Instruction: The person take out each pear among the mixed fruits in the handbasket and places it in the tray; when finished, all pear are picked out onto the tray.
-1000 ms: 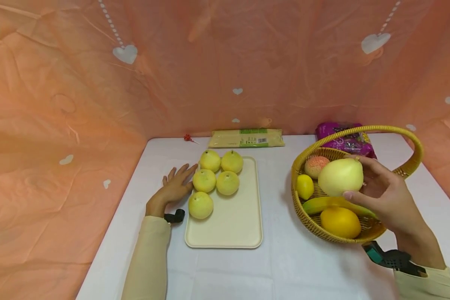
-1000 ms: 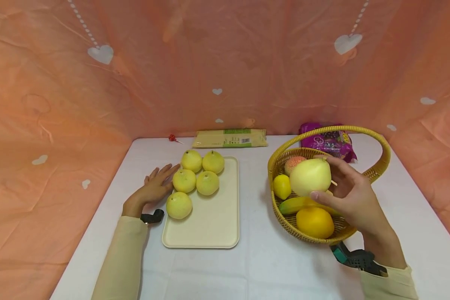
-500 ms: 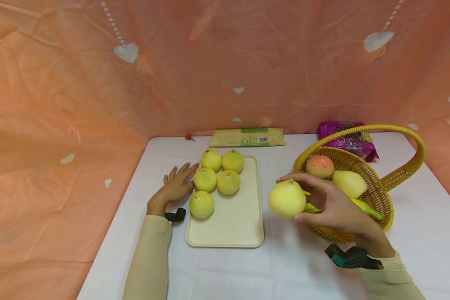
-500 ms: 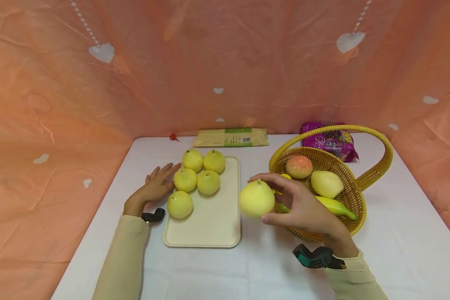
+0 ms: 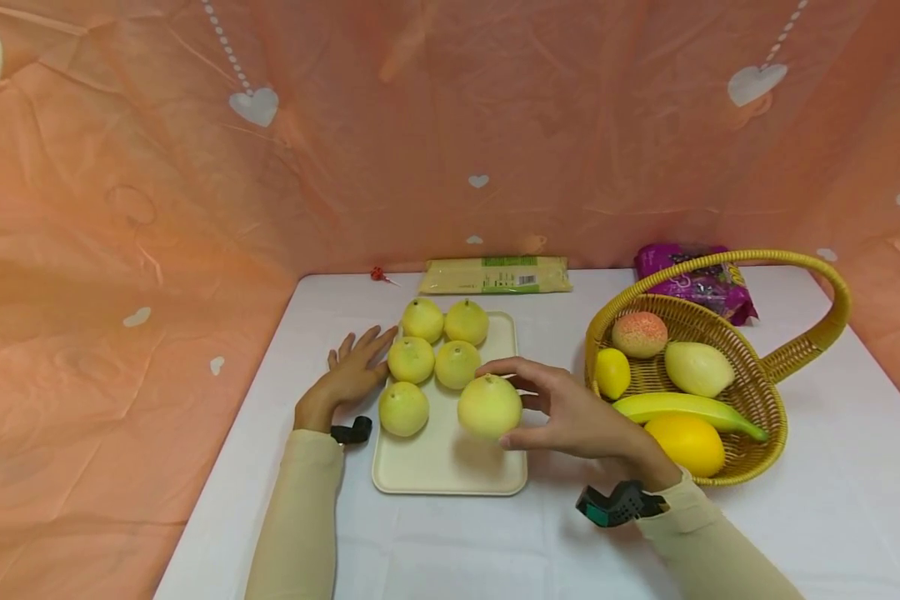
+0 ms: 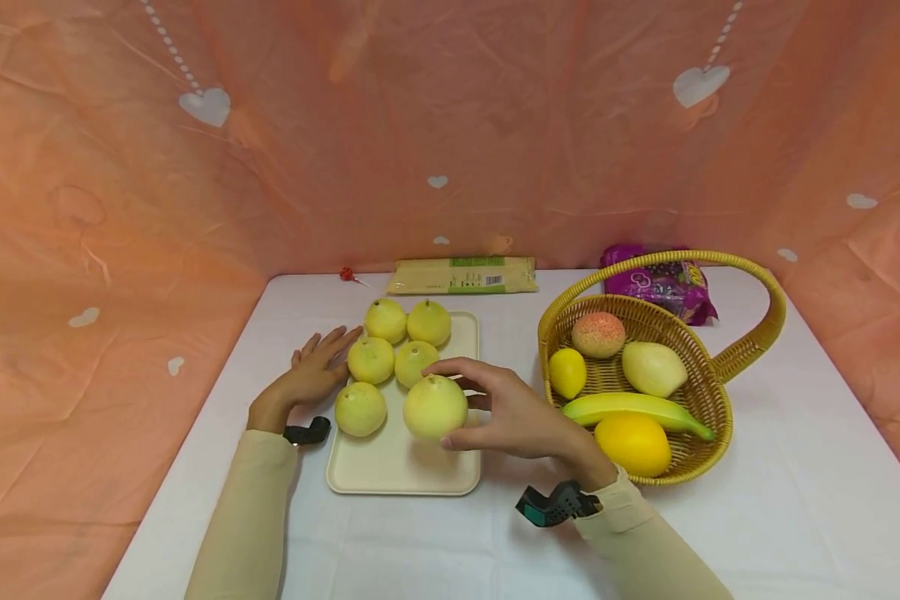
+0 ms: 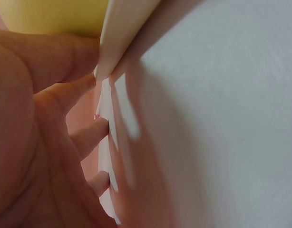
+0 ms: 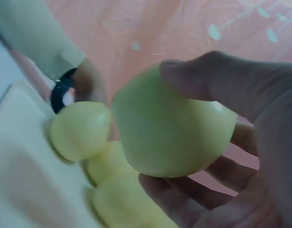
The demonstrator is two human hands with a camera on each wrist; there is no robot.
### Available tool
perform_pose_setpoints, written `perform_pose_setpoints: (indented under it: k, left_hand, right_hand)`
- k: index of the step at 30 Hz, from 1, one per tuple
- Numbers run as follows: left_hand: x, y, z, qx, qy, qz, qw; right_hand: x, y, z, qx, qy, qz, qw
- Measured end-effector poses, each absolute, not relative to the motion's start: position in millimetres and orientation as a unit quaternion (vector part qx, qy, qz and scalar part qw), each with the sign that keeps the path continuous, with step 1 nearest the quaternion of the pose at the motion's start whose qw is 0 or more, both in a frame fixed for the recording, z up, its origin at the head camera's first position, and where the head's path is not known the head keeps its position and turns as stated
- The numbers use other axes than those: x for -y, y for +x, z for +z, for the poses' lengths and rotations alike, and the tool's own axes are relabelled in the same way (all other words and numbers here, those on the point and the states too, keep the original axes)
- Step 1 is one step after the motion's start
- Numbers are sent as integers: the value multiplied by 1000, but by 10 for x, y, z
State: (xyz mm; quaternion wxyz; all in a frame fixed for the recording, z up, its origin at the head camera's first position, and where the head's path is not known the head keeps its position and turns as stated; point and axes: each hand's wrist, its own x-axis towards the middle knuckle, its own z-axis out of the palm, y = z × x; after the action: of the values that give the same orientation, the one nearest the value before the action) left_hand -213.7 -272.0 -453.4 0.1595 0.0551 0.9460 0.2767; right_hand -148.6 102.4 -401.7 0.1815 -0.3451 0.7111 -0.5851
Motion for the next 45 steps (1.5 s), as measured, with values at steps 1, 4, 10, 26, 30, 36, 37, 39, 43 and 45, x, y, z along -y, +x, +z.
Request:
perform_pose_setpoints:
  k: [1,4,10,26,30,36,37,39,43,45]
  left_hand:
    - [2720,-2136,-4536,-946,56,276,159]
    - [2722,-2131,-4536,-947,55,275,160]
    - [2718,-2117,-4510,-944,51,283,164]
    - [2721,-2135,-4528,-943,53,287,164]
    - [2719,-2142,-4539,-943,55,284,163]
    - [2715,-2148,-4528,-944,52,281,166]
    - [2717,-2148,-4526,-944,52,281,166]
    - [2720,-2151,-4529,-944,51,280,167]
    - [2728,-2157,-4546,-944,52,281,164]
    - [2730,-2155,-4552,-944,56,282,160]
  right_hand:
    - [-969,-1499,-4061,-711,-348,-585,180]
    - [-807,-1522,-4211,-711,-349,-584,178]
    - [-553,-1525,-4512,-737,-362,-550,151]
    - [-448,-1538,-4739,-807,-385,-447,3]
    - [-510,-1559,-4717,-802,-395,-448,8]
    - [-528,-1567,-4728,-803,-379,-459,11]
    - [-520,-1564,-4736,-805,-375,-459,9]
    - [-503,-1558,-4749,-808,-368,-461,6]
    - [-484,-1550,-4763,-809,-359,-465,4]
    - [-492,-1548,-4752,-812,-357,-461,8]
